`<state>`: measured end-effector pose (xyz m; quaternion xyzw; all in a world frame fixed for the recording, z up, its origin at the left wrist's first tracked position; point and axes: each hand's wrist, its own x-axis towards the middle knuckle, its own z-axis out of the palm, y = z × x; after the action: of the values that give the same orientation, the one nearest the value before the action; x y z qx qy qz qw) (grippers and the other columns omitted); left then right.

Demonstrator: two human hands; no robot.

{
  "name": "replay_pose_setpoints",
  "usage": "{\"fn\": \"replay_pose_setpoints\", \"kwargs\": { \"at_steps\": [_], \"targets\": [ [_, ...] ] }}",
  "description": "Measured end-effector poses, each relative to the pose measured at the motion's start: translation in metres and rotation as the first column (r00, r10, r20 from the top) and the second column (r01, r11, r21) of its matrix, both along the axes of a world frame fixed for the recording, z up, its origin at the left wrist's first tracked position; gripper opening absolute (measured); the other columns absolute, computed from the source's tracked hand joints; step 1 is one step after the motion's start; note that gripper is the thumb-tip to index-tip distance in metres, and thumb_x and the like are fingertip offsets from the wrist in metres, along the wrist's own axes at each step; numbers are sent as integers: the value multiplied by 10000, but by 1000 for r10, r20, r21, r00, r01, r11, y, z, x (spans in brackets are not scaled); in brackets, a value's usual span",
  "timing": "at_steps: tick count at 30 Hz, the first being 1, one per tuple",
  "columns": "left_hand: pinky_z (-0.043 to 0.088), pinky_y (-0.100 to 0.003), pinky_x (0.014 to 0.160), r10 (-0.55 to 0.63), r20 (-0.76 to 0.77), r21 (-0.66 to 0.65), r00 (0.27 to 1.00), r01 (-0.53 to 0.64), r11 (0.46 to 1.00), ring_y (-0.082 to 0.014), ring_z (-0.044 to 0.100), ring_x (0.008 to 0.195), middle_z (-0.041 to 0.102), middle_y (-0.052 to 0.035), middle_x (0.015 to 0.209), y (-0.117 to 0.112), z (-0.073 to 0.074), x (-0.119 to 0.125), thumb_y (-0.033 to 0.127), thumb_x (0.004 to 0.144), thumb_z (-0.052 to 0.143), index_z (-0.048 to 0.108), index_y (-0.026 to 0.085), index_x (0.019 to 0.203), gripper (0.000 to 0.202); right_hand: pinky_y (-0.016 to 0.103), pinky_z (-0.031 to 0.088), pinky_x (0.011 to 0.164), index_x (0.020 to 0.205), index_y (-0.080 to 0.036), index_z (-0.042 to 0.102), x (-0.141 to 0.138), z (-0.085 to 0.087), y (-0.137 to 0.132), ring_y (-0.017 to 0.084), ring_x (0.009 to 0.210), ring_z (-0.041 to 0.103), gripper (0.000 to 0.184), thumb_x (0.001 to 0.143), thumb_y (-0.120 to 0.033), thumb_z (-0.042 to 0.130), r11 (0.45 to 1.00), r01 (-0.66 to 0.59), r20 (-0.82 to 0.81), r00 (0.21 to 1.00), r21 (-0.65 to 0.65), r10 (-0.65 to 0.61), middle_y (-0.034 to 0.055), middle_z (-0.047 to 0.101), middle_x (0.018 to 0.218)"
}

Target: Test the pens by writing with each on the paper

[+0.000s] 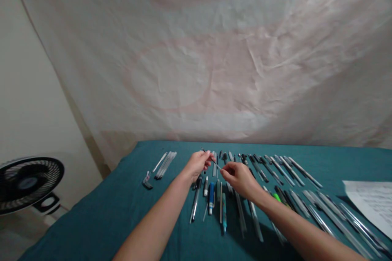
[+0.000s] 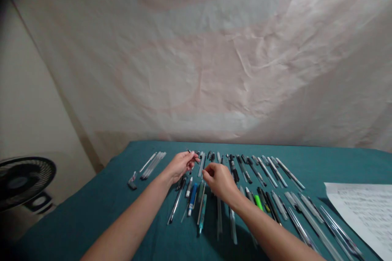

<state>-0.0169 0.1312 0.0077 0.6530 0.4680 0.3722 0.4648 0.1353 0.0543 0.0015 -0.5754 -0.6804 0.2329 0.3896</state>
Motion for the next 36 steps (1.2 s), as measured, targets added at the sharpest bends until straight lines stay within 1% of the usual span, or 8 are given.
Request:
{"fn": "replay_pose_setpoints", "kwargs": {
  "at_steps": [5,8,11,13,16,22,30,36],
  "targets": [
    [337,-162,443,76,9,62,997,-77,995,-56,481,455,624,-45,672,15,3,-19,462,828,428,629,91,923,433,206,340,473,808,-150,593,0,-5,1,112,493,499,223,765,-346,495,999,-45,-61,997,-17,44,-2,564,568],
    [304,-178,427,150,-90,130,985,-138,982,-72,452,426,594,-13,567,24,-2,-33,420,781,520,651,94,858,360,203,345,466,833,-164,543,0,-9,3,106,484,495,199,757,-347,520,999,-38,-90,995,1,38,-18,551,568],
    [324,-197,460,244,-204,208,948,-202,957,-107,495,457,591,-1,523,30,-11,-42,348,722,605,639,102,914,314,203,353,471,772,-170,523,0,-10,3,108,506,507,176,762,-346,518,999,-41,-94,995,10,42,-10,562,587],
    [342,-206,494,302,-274,260,913,-232,937,-127,534,504,607,-6,536,32,-17,-44,335,707,621,637,119,904,293,205,356,471,758,-170,525,0,-10,2,110,509,510,173,761,-343,520,999,-42,-91,995,9,43,-7,567,589],
    [352,-212,539,364,-367,321,856,-251,913,-135,566,571,636,-19,595,34,-23,-44,369,729,593,641,148,796,236,207,362,477,752,-168,527,0,-7,1,112,516,518,173,761,-341,520,999,-40,-89,995,7,40,-2,574,597],
    [322,-231,563,452,-502,412,737,-256,875,-153,570,654,658,-41,699,30,-24,-40,475,764,523,618,174,676,328,209,366,492,752,-170,520,-1,-6,1,115,537,528,162,761,-332,518,999,-47,-103,994,-11,46,2,581,620],
    [317,-234,561,485,-604,423,633,-261,868,-175,590,718,676,-52,792,25,-26,-38,506,773,506,631,196,746,335,204,360,482,733,-163,521,-5,-1,-3,107,514,511,161,764,-321,517,997,-71,-117,991,-15,69,-3,565,594],
    [340,-239,575,482,-631,427,607,-247,870,-186,596,737,671,-59,833,28,-30,-43,515,761,521,635,207,797,331,203,372,471,721,-168,517,-7,-4,-4,106,497,512,179,764,-341,516,996,-89,-149,985,-25,84,-11,556,580]
  ]
}}
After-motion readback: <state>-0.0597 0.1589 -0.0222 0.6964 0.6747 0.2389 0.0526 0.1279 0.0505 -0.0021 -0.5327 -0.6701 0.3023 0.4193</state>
